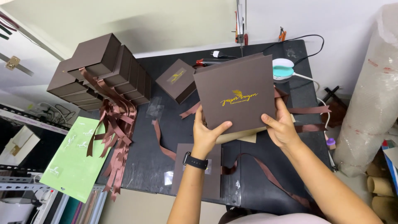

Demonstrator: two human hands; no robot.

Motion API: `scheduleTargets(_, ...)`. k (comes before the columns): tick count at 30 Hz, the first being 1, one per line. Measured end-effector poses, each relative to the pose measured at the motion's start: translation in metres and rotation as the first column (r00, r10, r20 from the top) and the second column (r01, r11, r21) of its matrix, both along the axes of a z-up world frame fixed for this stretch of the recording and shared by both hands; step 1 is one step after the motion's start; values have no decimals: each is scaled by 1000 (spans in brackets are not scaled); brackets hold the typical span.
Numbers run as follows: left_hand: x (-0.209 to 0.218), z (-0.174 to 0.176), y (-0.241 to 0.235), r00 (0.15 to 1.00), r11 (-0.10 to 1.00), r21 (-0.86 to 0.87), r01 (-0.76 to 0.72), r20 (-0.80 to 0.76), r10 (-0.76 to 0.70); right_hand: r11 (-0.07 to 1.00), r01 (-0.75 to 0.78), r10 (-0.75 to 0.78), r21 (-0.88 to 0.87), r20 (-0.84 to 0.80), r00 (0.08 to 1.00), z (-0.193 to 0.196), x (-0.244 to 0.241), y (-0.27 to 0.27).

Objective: The person applies a holographic sticker to a brown box, uses a pen-like tool to rub the surface, covers it with a sheet of paper, and presses with a small white device. The person repeats the process on a second box.

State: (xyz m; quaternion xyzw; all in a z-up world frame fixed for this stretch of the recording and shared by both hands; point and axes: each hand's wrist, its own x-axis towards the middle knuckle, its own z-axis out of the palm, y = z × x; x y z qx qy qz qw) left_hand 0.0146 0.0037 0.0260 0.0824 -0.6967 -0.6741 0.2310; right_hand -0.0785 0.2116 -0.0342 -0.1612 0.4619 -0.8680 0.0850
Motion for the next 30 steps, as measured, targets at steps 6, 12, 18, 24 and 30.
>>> scheduleTargets(6,9,-17,0,996,999,47,-17,87,13,994,-91,97,-61,95,991,-39,-16,2)
scheduleTargets(12,16,-23,-3,987,996,40,-86,142,79,987,-156,160,-38,133,978,-36,-16,-7)
scheduleTargets(18,43,-25,-3,975,855,469,-222,78,210,987,-159,156,0,196,968,-6,8,-43)
scheduleTargets(24,59,4,24,893,558,720,-412,198,404,974,-222,224,-44,318,921,8,69,-119)
scheduleTargets(30,109,17,-72,907,534,763,-364,162,388,865,-113,392,-489,519,759,-11,48,-193)
